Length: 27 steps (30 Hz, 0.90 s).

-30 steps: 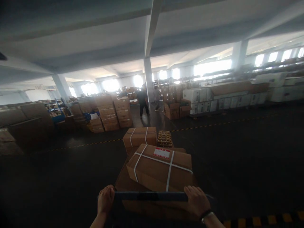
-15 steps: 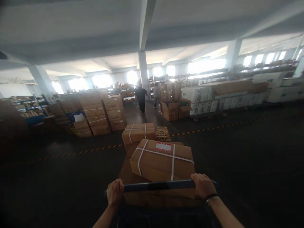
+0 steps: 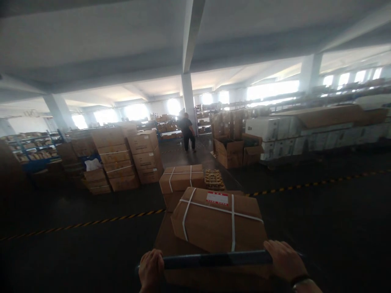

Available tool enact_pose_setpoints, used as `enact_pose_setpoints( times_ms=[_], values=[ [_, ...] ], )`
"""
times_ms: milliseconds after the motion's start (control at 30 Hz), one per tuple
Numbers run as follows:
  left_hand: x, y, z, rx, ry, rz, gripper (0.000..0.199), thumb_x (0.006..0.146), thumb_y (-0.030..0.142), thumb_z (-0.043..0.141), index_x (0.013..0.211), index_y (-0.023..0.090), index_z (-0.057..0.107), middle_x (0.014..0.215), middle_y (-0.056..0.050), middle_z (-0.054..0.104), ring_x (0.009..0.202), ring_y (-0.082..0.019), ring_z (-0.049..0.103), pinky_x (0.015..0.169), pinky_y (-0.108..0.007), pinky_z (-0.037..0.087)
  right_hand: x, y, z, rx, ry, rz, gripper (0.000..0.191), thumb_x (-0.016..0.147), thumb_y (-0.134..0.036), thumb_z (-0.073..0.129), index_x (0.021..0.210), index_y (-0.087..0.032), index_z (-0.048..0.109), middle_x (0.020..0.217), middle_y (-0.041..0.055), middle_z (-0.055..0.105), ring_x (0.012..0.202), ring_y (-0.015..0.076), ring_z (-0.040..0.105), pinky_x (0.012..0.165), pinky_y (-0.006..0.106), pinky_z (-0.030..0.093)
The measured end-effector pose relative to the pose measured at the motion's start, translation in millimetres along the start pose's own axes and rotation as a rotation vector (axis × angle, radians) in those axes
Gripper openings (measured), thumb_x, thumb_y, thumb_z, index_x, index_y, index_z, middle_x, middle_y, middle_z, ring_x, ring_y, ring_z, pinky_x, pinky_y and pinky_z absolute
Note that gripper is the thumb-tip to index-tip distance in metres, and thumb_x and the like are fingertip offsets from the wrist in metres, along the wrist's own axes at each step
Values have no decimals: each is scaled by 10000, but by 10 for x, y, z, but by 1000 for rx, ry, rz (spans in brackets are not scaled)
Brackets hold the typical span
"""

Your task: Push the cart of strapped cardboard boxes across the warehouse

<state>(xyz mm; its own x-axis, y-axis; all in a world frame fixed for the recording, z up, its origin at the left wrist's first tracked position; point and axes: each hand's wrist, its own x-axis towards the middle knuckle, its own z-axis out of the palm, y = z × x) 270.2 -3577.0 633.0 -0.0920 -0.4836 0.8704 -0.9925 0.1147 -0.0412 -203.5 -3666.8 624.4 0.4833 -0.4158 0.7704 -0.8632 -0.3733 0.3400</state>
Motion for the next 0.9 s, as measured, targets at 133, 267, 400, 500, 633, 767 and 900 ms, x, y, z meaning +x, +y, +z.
enact_pose_setpoints(
  times_ms=[133,267,400,500,633,767,900],
  values=[
    [-15,-172,-63,29,41,17,276,848,124,359,664,190,553,606,-11,601,573,-143,582,636,-294,413,110,-285,45,64,-35,51,352,660,16,410,784,-177,676,773,32,684,725,152,601,725,269,408],
    [-64,-371,-35,49,14,13,312,856,121,342,648,188,564,584,-9,594,546,-137,572,618,-284,419,237,-526,112,146,-20,126,347,631,27,414,743,-183,666,711,16,665,653,132,572,677,260,377],
    [-81,-492,33,62,27,-8,322,868,152,329,676,183,586,637,-37,627,605,-158,593,675,-306,432,404,-576,71,196,-55,145,308,622,16,448,735,-183,653,691,3,651,630,115,553,670,250,349],
    [-32,-504,43,65,20,-31,317,873,170,331,707,172,601,670,-61,642,633,-174,600,697,-326,433,501,-507,13,181,-53,134,285,634,5,456,736,-178,649,692,4,648,639,118,559,683,252,342],
    [58,-450,33,65,10,5,288,860,158,353,735,178,611,658,-44,638,620,-159,600,685,-306,436,507,-316,8,134,-55,88,278,665,-1,443,748,-166,650,692,13,648,644,131,570,688,264,351],
    [67,-318,121,79,61,27,251,846,147,379,756,175,611,686,-39,646,651,-156,611,697,-301,437,319,-88,195,52,-8,-31,289,682,-15,437,783,-165,663,749,34,670,707,151,591,735,270,377],
    [72,-199,243,71,65,13,254,838,140,380,747,173,614,686,-46,644,655,-160,610,704,-304,434,177,-6,386,24,-35,-48,264,715,-52,454,808,-167,672,784,45,679,744,171,598,753,288,390]
  ],
)
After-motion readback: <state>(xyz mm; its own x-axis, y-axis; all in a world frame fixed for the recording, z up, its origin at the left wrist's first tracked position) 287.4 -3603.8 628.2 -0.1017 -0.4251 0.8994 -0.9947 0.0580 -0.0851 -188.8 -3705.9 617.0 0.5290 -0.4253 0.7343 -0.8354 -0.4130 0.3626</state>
